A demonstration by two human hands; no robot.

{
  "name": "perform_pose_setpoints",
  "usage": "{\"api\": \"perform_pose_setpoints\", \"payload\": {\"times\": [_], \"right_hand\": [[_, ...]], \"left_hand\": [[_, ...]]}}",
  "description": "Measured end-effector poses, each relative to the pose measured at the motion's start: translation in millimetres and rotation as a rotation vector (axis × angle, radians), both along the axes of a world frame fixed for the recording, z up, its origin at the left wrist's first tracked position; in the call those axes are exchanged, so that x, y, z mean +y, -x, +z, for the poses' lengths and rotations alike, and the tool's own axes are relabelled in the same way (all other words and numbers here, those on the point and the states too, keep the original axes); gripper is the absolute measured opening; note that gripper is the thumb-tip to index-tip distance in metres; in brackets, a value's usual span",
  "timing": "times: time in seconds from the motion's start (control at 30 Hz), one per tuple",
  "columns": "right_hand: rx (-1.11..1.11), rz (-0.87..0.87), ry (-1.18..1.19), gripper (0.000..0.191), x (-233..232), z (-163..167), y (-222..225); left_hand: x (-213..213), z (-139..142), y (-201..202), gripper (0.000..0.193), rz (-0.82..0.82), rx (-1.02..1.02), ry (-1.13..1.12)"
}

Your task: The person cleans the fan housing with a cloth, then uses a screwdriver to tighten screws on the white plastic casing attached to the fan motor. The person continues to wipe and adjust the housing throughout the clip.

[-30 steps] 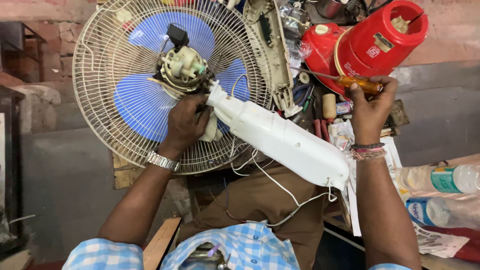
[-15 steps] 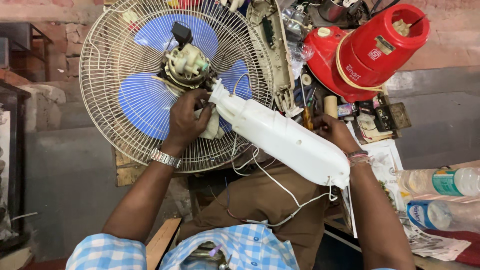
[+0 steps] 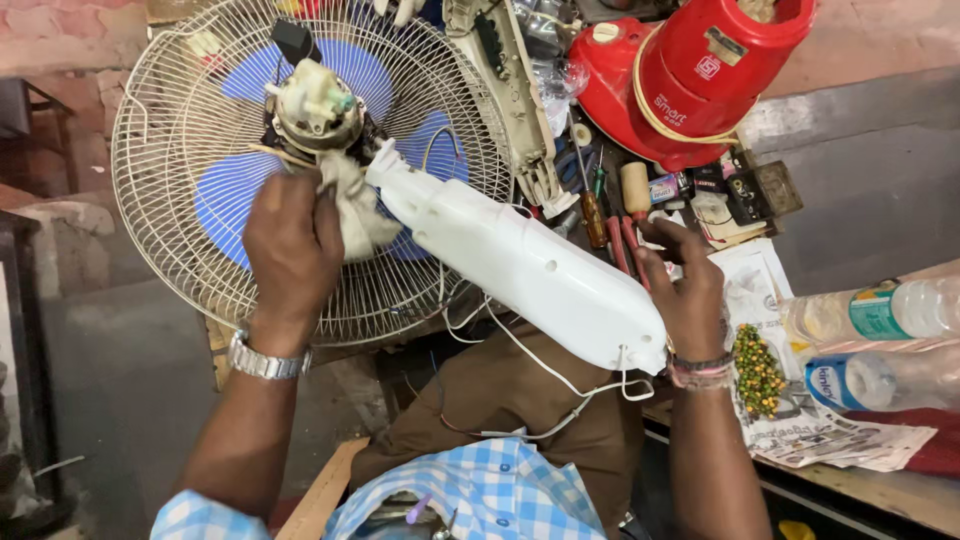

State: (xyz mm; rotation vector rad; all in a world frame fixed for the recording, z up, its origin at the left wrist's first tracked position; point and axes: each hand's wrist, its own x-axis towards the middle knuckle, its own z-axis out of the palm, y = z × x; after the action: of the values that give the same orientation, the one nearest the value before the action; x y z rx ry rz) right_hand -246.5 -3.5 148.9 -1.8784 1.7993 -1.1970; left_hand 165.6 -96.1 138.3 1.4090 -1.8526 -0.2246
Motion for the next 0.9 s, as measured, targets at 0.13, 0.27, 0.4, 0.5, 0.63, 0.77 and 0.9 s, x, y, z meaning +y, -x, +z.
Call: {"api": "perform_pose_setpoints", "payload": {"times": [0.13,0.27,0.4,0.5,0.63,0.77,0.9], "right_hand": [[-0.119,-0.075,0.005,0.03,16,1,-7],[-0.224,-0.108,0.035,0.031,19,-8,-17],[0.071,-0.109,0.035,0.032,23,-14,-27],[0.025,-0.143,0.051,0.031,28,-14,-31],[-0.019,-0.163,0.062,0.032,33,-14,-38],[0.056,-0.164,0.071,0.034,39,-14,-44],[0.014,-0.166,0.083,0.039,41,-17,-43]], "left_hand": [[-28,27,39,0.031,-0.445,-0.099,0.005],[-29,22,120,0.036,-0.725,-0.341,0.033],[-40,16,100,0.031,-0.811,-0.218,0.189],[-51,20,55,0.025,-0.573,-0.327,0.123],[-23,17,69,0.039,-0.578,-0.296,0.276],[0,14,103,0.041,-0.625,-0.26,0.288],[-35,23,76,0.018,-0.62,-0.396,-0.056]]}}
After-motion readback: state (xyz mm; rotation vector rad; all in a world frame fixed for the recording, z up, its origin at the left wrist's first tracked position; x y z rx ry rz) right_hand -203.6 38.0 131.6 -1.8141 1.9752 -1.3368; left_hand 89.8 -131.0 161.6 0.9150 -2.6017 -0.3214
